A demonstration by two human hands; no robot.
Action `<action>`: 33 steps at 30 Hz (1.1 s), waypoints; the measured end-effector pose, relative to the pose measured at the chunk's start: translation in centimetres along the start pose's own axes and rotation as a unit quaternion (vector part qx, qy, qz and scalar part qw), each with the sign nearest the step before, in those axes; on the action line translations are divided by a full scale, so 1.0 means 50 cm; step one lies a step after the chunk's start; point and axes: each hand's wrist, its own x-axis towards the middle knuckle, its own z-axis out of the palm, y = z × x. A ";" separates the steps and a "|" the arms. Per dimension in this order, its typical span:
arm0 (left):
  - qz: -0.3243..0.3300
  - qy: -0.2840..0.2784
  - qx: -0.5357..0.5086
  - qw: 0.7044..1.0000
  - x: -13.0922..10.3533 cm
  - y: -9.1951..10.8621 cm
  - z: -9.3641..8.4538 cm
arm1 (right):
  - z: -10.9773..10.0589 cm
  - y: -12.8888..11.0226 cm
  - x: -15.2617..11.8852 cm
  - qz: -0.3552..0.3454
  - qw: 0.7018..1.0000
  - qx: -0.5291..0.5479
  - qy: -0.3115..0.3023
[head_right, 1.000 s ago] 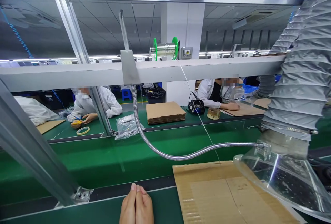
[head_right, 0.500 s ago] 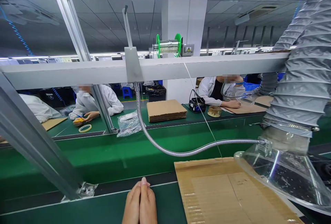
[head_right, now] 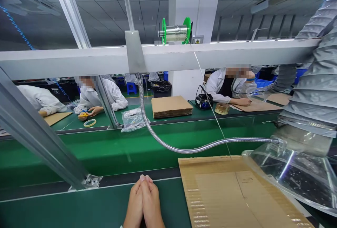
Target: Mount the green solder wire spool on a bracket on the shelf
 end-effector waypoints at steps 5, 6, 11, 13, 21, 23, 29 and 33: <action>0.005 -0.017 0.015 1.000 0.005 0.009 -0.007 | -0.006 -0.008 0.001 -0.009 1.000 0.003 0.008; 0.006 -0.018 0.014 1.000 0.006 0.007 -0.007 | -0.006 -0.007 0.002 -0.009 1.000 0.003 0.007; 0.009 -0.013 -0.002 1.000 0.005 -0.012 0.000 | 0.001 -0.004 -0.003 0.001 1.000 0.011 0.012; 0.014 -0.011 0.003 1.000 0.005 -0.016 0.000 | 0.003 -0.005 -0.005 0.002 1.000 0.015 0.018; 0.033 -0.013 0.037 0.999 0.006 0.004 -0.010 | 0.000 -0.025 -0.007 -0.009 1.000 0.022 -0.006; 0.029 -0.021 0.045 0.998 0.007 0.010 -0.014 | 0.001 -0.031 -0.012 -0.008 1.000 0.023 0.001; 0.002 -0.010 0.095 0.995 0.012 0.014 -0.019 | 0.004 -0.040 -0.020 0.002 0.998 0.067 -0.012; -0.039 -0.013 0.101 0.994 0.017 0.016 -0.021 | 0.005 -0.036 -0.012 -0.020 0.996 0.088 -0.013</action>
